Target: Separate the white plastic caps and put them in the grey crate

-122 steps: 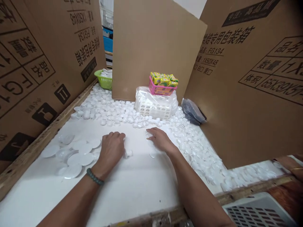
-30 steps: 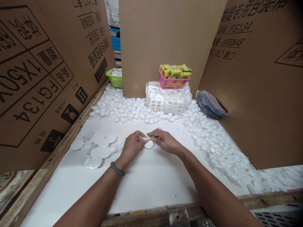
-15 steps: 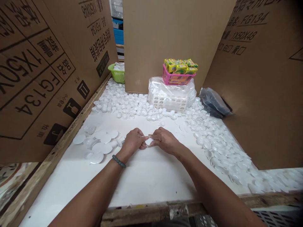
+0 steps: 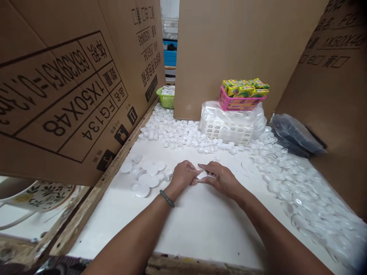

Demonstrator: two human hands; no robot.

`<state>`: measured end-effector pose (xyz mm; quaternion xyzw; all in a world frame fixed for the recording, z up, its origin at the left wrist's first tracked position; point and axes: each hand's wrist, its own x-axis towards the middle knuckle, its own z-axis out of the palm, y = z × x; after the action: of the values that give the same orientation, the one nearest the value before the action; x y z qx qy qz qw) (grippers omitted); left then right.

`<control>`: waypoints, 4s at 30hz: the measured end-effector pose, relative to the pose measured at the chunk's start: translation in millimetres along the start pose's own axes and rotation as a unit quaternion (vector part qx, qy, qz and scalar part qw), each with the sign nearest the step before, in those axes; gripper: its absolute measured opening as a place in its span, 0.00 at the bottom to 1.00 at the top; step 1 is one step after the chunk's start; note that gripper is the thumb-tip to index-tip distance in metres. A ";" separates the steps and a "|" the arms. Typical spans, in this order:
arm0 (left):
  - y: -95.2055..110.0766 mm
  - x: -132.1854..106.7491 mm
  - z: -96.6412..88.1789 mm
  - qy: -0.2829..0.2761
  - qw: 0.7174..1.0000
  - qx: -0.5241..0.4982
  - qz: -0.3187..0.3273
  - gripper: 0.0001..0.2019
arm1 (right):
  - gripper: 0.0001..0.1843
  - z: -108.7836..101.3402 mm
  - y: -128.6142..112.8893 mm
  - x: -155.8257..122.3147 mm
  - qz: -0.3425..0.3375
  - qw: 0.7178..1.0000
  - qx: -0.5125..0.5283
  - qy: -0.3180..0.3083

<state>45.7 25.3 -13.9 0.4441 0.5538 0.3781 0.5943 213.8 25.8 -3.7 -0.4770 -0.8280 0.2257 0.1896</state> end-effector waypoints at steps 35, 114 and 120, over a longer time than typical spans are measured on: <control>-8.1 12.2 -13.0 -0.084 0.992 0.094 -0.025 0.18 | 0.17 -0.5 -18.3 -1.2 0.103 0.993 0.030 -0.059; -16.5 -5.1 4.0 0.014 0.863 0.402 0.305 0.13 | 0.12 -5.0 10.9 -0.7 0.036 0.996 -0.046 0.073; -16.8 -4.1 5.5 0.023 0.865 0.408 0.290 0.14 | 0.05 -3.2 9.0 -3.6 0.041 0.994 -0.044 0.089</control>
<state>50.0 15.4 -28.5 0.7790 0.5182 0.2835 0.2105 223.5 27.3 -6.5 -0.5367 -0.7964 0.1534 0.2326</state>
